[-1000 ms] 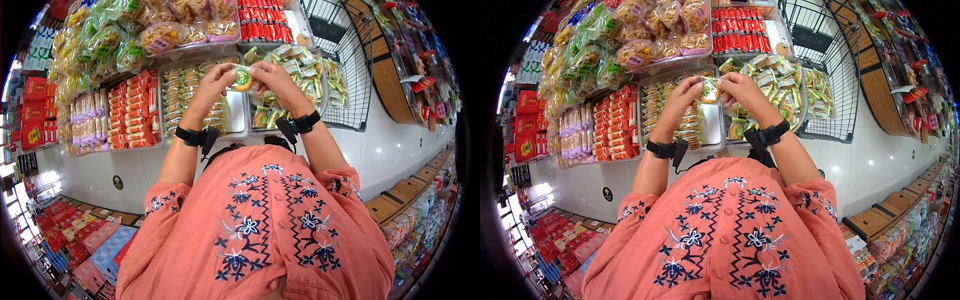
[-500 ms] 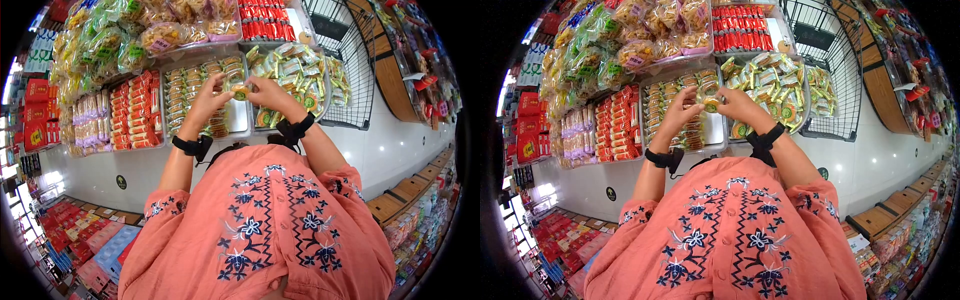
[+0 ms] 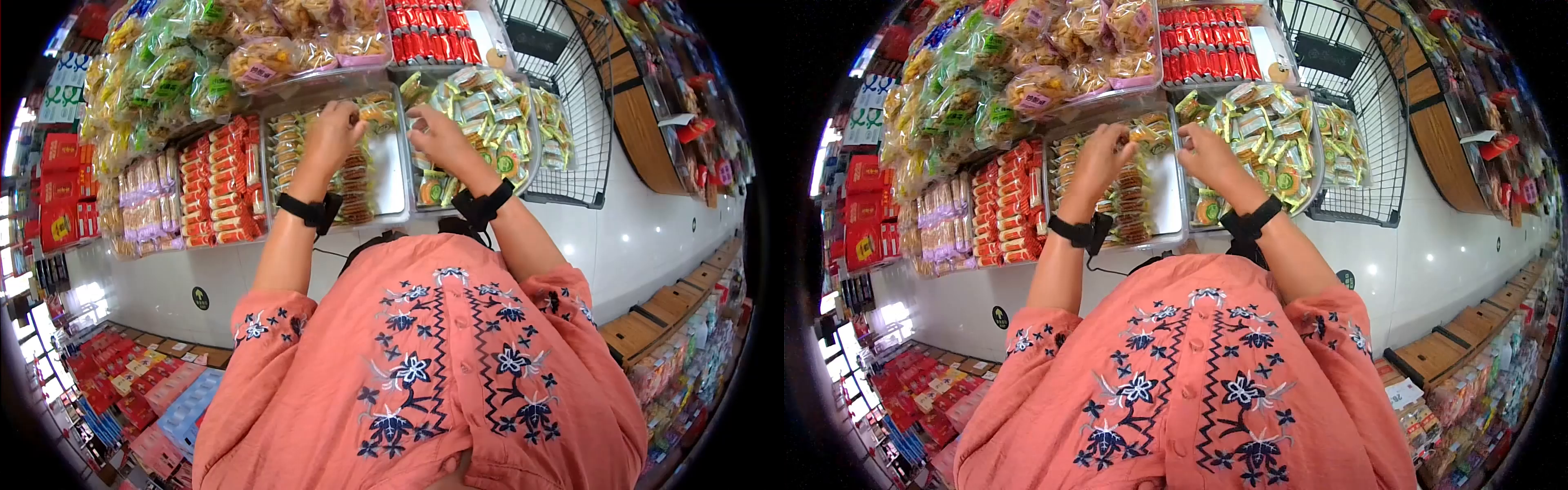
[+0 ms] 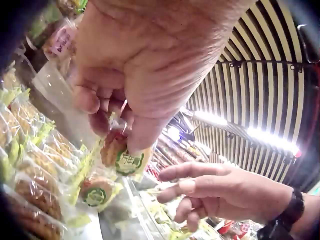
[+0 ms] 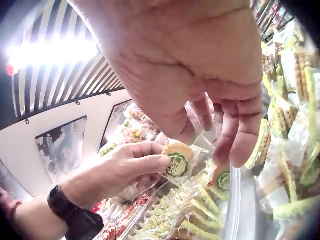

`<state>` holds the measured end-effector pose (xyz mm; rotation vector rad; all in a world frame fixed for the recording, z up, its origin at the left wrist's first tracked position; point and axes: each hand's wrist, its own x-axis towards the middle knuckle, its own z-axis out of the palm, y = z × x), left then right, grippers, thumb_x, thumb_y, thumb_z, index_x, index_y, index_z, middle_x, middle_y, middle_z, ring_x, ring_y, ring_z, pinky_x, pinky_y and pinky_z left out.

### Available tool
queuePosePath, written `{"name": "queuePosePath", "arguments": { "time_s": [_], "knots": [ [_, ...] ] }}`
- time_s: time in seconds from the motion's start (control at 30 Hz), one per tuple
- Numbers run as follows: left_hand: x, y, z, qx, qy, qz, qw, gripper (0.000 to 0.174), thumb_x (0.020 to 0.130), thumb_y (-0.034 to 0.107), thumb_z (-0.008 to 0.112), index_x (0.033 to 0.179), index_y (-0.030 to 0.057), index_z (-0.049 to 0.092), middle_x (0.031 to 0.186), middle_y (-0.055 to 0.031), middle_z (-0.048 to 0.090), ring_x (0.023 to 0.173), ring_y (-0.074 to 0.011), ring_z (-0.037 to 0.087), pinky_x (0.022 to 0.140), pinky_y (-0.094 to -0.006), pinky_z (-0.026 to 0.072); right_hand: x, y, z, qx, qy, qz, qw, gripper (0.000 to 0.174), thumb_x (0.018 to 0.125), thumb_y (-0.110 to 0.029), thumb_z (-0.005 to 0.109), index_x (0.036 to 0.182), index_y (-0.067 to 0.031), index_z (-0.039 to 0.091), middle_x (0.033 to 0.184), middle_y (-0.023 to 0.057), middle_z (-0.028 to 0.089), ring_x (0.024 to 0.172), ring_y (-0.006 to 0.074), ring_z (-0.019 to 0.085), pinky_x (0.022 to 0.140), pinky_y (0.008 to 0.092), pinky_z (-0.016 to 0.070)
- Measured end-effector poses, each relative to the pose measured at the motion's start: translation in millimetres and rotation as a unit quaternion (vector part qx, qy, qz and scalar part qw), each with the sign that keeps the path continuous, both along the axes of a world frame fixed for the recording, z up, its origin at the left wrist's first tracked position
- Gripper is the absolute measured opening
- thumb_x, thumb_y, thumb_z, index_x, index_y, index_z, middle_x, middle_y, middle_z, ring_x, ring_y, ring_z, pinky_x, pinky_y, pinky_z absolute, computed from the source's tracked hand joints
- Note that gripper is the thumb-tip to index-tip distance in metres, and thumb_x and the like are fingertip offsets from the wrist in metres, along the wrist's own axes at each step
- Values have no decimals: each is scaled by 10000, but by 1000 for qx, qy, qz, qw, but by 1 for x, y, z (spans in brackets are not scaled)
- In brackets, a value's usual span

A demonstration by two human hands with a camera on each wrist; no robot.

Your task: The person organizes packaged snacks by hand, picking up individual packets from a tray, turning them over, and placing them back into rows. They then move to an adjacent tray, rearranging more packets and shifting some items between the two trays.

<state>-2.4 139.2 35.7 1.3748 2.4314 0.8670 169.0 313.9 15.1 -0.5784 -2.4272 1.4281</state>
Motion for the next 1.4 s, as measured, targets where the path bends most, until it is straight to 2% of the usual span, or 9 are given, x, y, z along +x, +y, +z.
{"name": "queuePosePath", "arguments": {
  "time_s": [0.13,0.43,0.53,0.73,0.83,0.93,1.03,1.3,1.4],
  "knots": [
    [-1,12,-14,4,16,-12,1000,274,891,202,739,1087,40,637,1042,-188,671,950,-413,657,789,-493,525,3,14,-6,-54,-57,7,997,373,950,-156,613,1293,-12,601,969,92,693,753,146,669,671,312,541],
    [7,20,-22,21,22,2,1000,298,869,162,762,1080,12,614,1041,-208,689,958,-428,666,796,-501,526,8,10,-7,-112,-77,-2,991,379,967,-168,617,1310,-10,586,885,55,675,749,119,659,637,283,536],
    [8,19,-24,53,4,23,998,300,894,177,755,1112,26,613,1058,-187,696,970,-416,675,798,-475,534,11,10,-7,-131,-66,-14,989,383,937,-217,652,1257,-9,613,887,160,730,764,244,715,695,375,560],
    [5,12,-31,7,56,-26,998,288,886,164,748,1114,56,610,1056,-156,687,1007,-394,660,830,-470,531,12,13,-1,-136,-71,-10,988,392,941,-221,640,1268,-10,595,876,150,725,737,204,703,668,351,557],
    [10,11,-29,18,96,-31,995,258,846,147,754,1046,65,615,1024,-155,673,1035,-373,638,844,-481,528,12,11,5,-154,-80,-7,985,375,979,-177,608,1311,-3,587,818,28,647,714,103,630,624,275,529],
    [10,11,-31,-3,125,-43,991,264,850,152,746,1061,73,607,1042,-158,669,1043,-378,636,848,-483,529,13,13,0,-163,-82,10,983,376,983,-189,618,1304,3,587,839,28,647,719,101,630,629,271,530],
    [2,11,-28,-28,138,-60,988,297,875,173,730,1120,66,600,1100,-161,673,1007,-405,651,835,-499,531,12,12,-8,-144,-58,5,988,366,959,-218,643,1250,-1,595,899,149,730,766,207,700,683,354,562],
    [6,17,-33,-121,150,-95,977,300,851,180,743,1068,35,596,1037,-206,654,936,-428,667,811,-532,543,11,10,-3,-165,-75,2,983,355,964,-206,649,1242,10,601,909,147,734,783,203,706,706,355,568],
    [9,20,-46,-68,206,-83,973,232,831,176,743,995,60,627,939,-146,666,888,-353,686,744,-477,562,11,8,-1,-164,-66,5,984,346,963,-197,648,1235,13,607,909,142,733,783,202,710,696,355,570]
  ]
}}
